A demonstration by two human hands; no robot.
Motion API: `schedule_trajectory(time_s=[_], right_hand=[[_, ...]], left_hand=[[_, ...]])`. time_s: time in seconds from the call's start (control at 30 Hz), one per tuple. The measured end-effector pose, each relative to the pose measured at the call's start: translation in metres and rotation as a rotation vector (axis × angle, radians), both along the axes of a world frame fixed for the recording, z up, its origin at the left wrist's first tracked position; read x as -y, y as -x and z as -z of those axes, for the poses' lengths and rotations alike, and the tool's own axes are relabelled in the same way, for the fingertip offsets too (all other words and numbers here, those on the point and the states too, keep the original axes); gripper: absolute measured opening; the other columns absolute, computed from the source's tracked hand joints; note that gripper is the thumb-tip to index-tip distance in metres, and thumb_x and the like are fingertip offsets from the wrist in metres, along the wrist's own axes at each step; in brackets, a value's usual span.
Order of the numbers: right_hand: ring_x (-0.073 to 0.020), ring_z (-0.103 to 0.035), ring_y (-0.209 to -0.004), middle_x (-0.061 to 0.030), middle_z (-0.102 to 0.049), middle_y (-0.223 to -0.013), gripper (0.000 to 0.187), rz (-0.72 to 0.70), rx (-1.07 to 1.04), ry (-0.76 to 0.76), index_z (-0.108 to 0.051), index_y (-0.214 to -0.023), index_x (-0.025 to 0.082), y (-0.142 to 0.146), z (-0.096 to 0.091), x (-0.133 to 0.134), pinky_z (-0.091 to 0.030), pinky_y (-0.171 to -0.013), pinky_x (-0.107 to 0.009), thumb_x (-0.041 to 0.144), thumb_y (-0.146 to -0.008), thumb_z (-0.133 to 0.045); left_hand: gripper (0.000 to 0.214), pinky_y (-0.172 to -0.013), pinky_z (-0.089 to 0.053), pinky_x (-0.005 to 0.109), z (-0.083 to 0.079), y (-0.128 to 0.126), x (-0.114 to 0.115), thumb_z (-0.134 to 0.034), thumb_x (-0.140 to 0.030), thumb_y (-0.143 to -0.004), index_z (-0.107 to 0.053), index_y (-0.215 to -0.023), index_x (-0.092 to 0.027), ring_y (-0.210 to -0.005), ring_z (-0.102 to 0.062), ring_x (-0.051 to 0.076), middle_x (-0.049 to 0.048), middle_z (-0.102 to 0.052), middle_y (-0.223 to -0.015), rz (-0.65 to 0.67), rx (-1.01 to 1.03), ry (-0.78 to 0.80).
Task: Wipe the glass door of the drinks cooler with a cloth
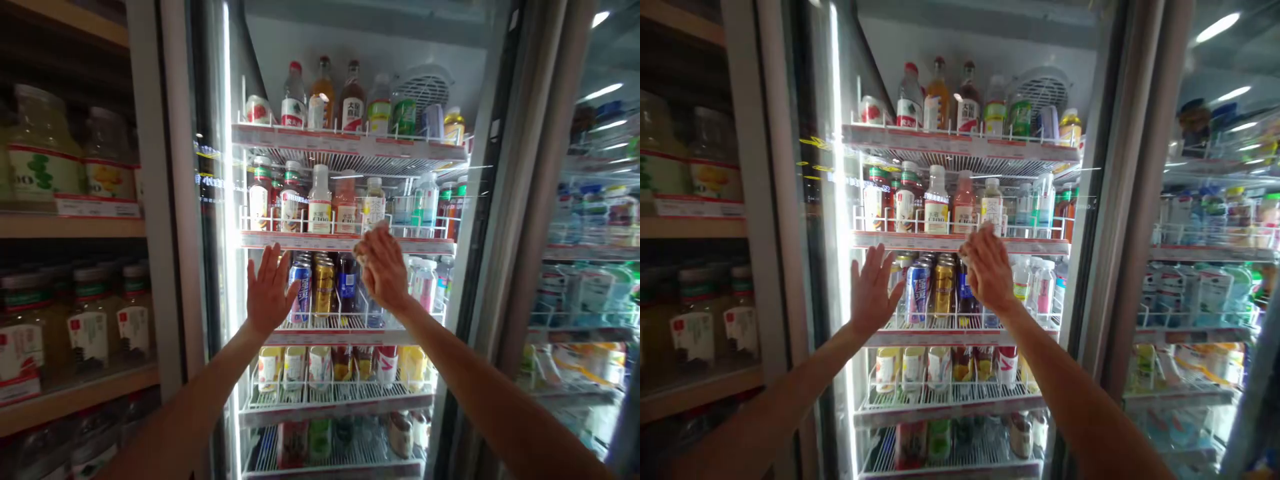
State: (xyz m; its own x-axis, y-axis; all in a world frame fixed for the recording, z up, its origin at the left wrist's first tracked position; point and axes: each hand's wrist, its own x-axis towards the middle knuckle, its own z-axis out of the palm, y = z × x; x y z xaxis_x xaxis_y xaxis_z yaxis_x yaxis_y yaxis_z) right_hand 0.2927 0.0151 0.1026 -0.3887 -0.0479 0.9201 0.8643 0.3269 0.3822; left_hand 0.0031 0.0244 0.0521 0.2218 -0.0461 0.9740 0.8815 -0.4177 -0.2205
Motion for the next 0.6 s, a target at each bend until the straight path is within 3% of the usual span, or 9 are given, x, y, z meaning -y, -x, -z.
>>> schedule_trajectory(time_s=[0.07,0.2,0.23,0.4,0.53,0.6], right_hand=[[-0.0206,-0.032,-0.137,-0.0055,-0.044,-0.141,0.041,0.006,0.027,-0.055,-0.048,-0.129,0.021,0.001,-0.002,0.002,-0.029,-0.113,-0.046,0.024,-0.090,-0.039],[-0.0271,-0.032,-0.136,-0.0141,-0.043,-0.140,0.042,0.021,-0.512,-0.240,-0.055,-0.124,0.012,-0.008,-0.022,-0.002,-0.025,-0.111,-0.055,0.025,-0.089,-0.035],[-0.0272,-0.030,-0.137,-0.0139,-0.042,-0.141,0.043,0.019,-0.546,-0.238,-0.054,-0.125,0.012,-0.005,-0.024,-0.003,-0.024,-0.112,-0.055,0.024,-0.089,-0.035],[-0.0201,-0.031,-0.138,-0.0038,-0.045,-0.141,0.042,0.035,-0.078,-0.030,-0.051,-0.128,0.023,0.014,-0.020,0.001,-0.028,-0.113,-0.047,0.026,-0.089,-0.036],[-0.0265,-0.032,-0.136,-0.0156,-0.045,-0.139,0.044,0.074,-0.481,-0.212,-0.053,-0.126,0.014,-0.001,-0.033,-0.002,-0.025,-0.110,-0.054,0.029,-0.091,-0.031],[-0.0262,-0.028,-0.139,-0.0167,-0.042,-0.141,0.046,0.070,-0.528,-0.240,-0.050,-0.129,0.012,0.005,-0.036,-0.004,-0.024,-0.112,-0.052,0.029,-0.091,-0.030]], left_hand=[[0.064,-0.118,-0.009,0.045,-0.002,0.003,0.002,-0.044,-0.035,-0.092,-0.018,-0.147,-0.019,-0.144,-0.017,0.022,0.0131,-0.028,-0.151,-0.017,-0.023,0.004],[0.062,-0.118,-0.010,0.044,-0.017,0.017,0.005,-0.043,-0.034,-0.092,-0.018,-0.147,-0.021,-0.143,-0.019,0.020,0.0105,-0.028,-0.152,-0.027,0.009,0.012],[0.062,-0.118,-0.009,0.045,-0.022,0.022,0.005,-0.043,-0.035,-0.092,-0.018,-0.147,-0.021,-0.143,-0.019,0.021,0.0106,-0.027,-0.152,-0.031,0.049,0.018],[0.063,-0.117,-0.010,0.049,-0.040,0.036,0.000,-0.041,-0.040,-0.091,-0.020,-0.147,-0.020,-0.144,-0.016,0.025,0.0121,-0.023,-0.153,-0.034,0.123,0.095],[0.062,-0.117,-0.009,0.048,-0.038,0.037,-0.002,-0.041,-0.039,-0.092,-0.020,-0.147,-0.018,-0.144,-0.016,0.025,0.0134,-0.023,-0.153,-0.043,0.100,0.115],[0.061,-0.117,-0.008,0.049,-0.037,0.036,-0.002,-0.039,-0.039,-0.092,-0.021,-0.147,-0.017,-0.144,-0.016,0.026,0.0144,-0.023,-0.153,-0.044,0.100,0.115]])
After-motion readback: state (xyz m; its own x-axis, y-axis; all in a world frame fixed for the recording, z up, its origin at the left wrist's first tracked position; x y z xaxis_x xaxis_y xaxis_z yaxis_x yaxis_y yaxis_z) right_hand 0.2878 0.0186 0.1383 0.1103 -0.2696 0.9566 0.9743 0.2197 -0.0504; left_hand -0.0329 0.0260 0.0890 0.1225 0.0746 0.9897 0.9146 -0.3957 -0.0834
